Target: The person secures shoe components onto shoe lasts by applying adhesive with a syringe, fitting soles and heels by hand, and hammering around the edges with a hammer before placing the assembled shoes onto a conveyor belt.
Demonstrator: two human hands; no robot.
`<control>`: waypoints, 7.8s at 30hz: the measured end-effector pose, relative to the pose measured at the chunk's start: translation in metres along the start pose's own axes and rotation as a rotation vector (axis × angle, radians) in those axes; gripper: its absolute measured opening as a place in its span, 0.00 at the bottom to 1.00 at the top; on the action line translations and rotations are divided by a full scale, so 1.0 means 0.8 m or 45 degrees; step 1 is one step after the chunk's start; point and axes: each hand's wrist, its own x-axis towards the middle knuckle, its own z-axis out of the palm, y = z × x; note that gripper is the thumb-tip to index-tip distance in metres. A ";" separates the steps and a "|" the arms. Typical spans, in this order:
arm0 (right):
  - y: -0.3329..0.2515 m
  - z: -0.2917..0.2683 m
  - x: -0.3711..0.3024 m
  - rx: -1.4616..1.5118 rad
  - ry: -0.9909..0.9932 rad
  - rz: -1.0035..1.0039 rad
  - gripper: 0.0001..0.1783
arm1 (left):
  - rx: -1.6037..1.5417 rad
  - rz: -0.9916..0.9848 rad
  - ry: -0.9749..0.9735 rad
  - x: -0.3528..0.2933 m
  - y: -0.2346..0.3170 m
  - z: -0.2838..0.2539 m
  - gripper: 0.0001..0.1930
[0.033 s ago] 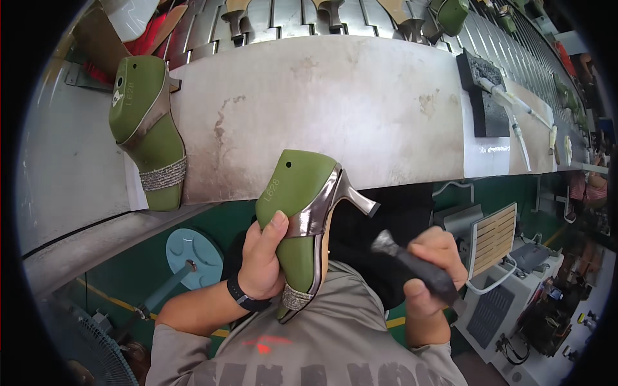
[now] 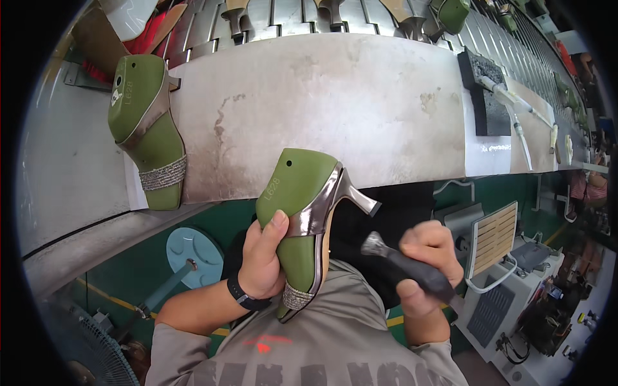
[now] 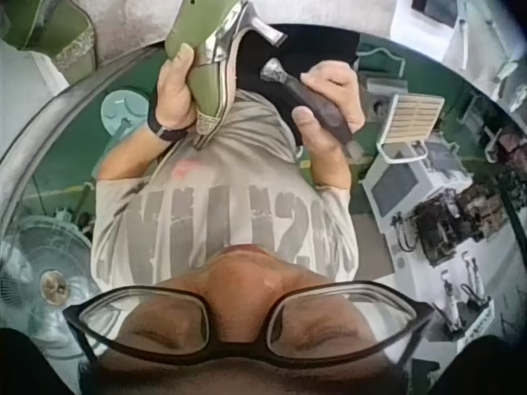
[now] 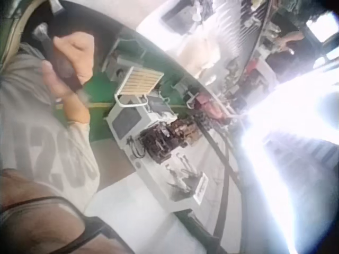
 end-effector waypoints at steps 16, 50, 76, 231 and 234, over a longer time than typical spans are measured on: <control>0.025 0.029 0.039 0.026 -0.416 0.113 0.19 | 0.113 0.051 -0.026 0.010 0.004 -0.006 0.36; 0.123 -0.009 0.174 -1.076 0.006 -0.374 0.25 | 0.059 0.306 -0.127 0.022 0.084 0.052 0.32; 0.127 -0.021 0.182 -0.854 0.123 -0.251 0.19 | 1.435 1.000 0.261 0.655 0.178 0.390 0.37; 0.047 0.034 0.475 -1.102 -0.614 -0.698 0.60 | 1.772 1.880 -0.111 0.175 0.275 0.032 0.42; 0.022 0.047 0.436 -1.029 -0.966 -0.764 0.56 | 2.386 1.464 0.130 0.129 0.298 0.041 0.40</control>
